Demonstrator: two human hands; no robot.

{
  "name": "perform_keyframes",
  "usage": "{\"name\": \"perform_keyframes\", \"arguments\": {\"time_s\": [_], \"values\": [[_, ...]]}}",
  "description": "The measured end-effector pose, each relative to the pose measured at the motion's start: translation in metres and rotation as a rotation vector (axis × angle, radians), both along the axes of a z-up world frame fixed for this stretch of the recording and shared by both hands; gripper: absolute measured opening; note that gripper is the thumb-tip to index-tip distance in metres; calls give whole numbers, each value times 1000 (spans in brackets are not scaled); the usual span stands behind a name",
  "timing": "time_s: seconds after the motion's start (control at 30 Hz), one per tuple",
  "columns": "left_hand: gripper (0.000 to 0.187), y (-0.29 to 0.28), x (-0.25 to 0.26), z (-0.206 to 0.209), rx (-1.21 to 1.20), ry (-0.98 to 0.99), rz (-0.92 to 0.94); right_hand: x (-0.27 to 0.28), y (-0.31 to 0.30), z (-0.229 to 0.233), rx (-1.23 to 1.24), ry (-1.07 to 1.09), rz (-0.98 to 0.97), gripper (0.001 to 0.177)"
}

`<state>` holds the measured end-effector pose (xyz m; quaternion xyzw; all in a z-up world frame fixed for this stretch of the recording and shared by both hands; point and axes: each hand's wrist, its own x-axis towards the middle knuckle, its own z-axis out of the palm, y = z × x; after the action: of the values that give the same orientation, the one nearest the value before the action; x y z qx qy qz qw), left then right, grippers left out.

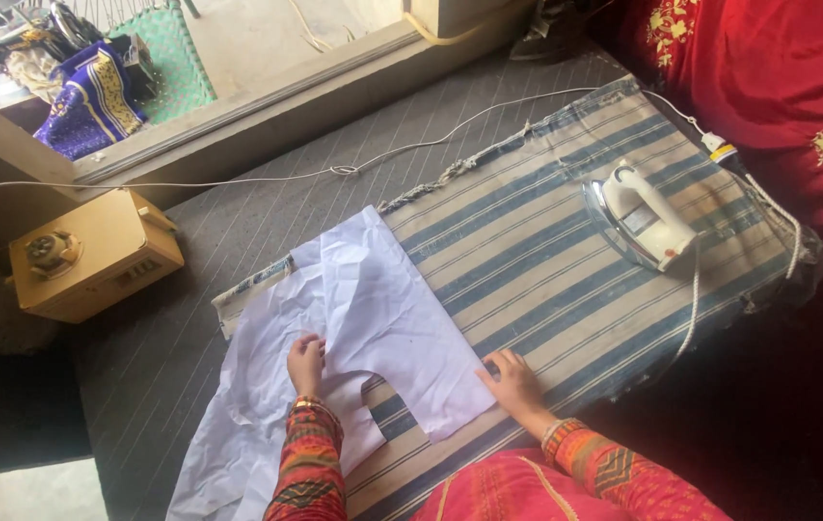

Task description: Ironing a white garment on a low table while sitting on the floor.

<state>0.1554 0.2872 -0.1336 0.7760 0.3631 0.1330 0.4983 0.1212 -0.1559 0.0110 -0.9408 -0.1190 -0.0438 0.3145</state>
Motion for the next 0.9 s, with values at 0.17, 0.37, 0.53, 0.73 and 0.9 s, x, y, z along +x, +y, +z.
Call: {"name": "perform_keyframes", "arguments": {"time_s": [0.17,0.37,0.53,0.73,0.9], "values": [[47,-3,3,4,-648,-227,-30,3,5,4,-28,161,-48,25],[69,-47,3,100,530,-223,-366,6,2,-3,-62,103,3,19],[29,-16,16,51,168,102,-110,3,5,5,-94,75,48,18],[41,-19,32,48,215,183,-139,-29,31,31,-81,-77,797,27],[51,-62,95,68,237,377,-275,-37,40,15,-198,20,1056,42]]}}
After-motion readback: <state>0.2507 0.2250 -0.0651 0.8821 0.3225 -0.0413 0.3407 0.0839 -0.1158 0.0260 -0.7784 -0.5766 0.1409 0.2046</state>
